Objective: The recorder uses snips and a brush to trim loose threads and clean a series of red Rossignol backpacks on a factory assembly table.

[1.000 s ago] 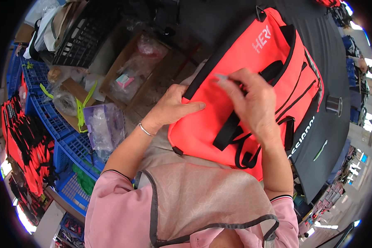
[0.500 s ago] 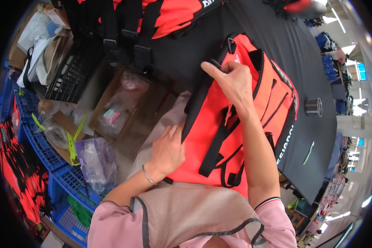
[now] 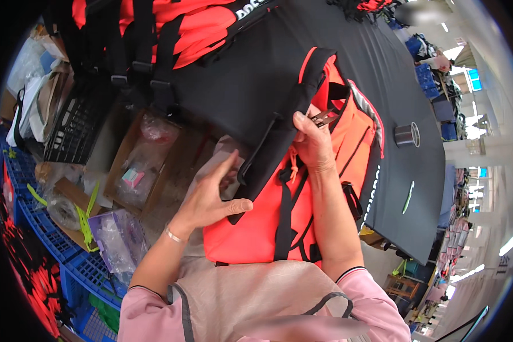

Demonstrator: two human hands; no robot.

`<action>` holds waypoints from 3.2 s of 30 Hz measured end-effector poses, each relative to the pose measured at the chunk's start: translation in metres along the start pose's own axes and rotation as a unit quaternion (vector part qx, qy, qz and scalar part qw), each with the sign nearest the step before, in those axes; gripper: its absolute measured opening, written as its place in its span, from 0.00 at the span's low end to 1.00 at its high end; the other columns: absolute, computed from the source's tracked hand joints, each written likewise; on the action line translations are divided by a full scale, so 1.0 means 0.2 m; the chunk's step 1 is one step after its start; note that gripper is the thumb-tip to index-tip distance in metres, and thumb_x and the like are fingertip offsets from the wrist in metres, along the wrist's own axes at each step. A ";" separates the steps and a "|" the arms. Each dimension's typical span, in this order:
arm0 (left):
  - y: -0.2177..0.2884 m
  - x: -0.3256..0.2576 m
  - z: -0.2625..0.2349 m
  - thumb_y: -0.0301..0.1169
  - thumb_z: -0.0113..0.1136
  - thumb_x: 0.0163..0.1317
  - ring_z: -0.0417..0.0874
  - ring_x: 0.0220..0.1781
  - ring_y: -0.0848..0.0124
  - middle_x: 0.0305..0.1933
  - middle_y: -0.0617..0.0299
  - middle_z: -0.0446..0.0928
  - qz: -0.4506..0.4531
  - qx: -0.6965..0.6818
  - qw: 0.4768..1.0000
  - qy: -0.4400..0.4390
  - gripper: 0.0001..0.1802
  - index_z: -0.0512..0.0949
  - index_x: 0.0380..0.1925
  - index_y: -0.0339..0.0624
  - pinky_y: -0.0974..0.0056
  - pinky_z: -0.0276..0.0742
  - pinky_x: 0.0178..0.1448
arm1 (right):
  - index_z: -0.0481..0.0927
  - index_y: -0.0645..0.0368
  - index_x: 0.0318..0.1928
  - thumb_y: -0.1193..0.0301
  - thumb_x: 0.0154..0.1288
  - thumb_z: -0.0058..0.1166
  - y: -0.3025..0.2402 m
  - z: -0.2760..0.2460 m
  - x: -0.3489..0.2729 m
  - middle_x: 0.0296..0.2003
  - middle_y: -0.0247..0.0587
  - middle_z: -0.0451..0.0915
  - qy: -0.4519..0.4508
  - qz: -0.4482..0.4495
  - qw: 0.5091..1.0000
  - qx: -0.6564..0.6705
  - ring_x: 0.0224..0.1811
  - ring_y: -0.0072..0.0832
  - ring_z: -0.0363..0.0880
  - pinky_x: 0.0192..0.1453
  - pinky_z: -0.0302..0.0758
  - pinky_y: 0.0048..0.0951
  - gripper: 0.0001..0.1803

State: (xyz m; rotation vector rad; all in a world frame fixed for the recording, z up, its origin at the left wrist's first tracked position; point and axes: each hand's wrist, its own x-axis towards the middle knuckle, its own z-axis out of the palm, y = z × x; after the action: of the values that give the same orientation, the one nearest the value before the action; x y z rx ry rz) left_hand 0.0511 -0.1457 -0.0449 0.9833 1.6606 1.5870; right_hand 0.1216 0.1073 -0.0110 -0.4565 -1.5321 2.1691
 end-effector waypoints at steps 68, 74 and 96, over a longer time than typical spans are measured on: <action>0.32 0.64 0.41 0.19 0.70 0.46 0.89 0.44 0.63 0.41 0.50 0.85 0.093 0.166 0.978 0.084 0.51 0.57 0.72 0.30 0.63 0.82 0.53 | 0.77 0.62 0.36 0.86 0.55 0.62 -0.26 0.03 -0.19 0.33 0.44 0.77 0.183 -0.402 0.640 -0.629 0.28 0.37 0.79 0.30 0.77 0.34 0.11; 0.32 0.64 0.39 0.24 0.76 0.49 0.86 0.53 0.60 0.48 0.44 0.83 0.095 0.183 0.975 0.086 0.50 0.58 0.71 0.28 0.62 0.79 0.59 | 0.76 0.63 0.37 0.81 0.65 0.61 -0.42 0.02 -0.32 0.31 0.32 0.77 0.154 -0.065 0.939 -0.300 0.29 0.17 0.72 0.34 0.71 0.24 0.05; 0.38 0.63 0.37 0.28 0.77 0.50 0.86 0.53 0.62 0.48 0.46 0.84 0.050 0.097 0.992 0.057 0.50 0.59 0.70 0.26 0.63 0.77 0.60 | 0.82 0.61 0.38 0.76 0.49 0.74 -0.38 -0.06 -0.27 0.33 0.39 0.84 0.168 -0.376 0.623 -0.665 0.32 0.34 0.79 0.38 0.72 0.32 0.16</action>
State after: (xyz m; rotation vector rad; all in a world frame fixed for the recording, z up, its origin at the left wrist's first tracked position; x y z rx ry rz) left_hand 0.0556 0.0005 0.0312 1.1085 1.8987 1.5945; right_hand 0.1860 0.1094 0.0573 -0.4364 -2.2411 0.0245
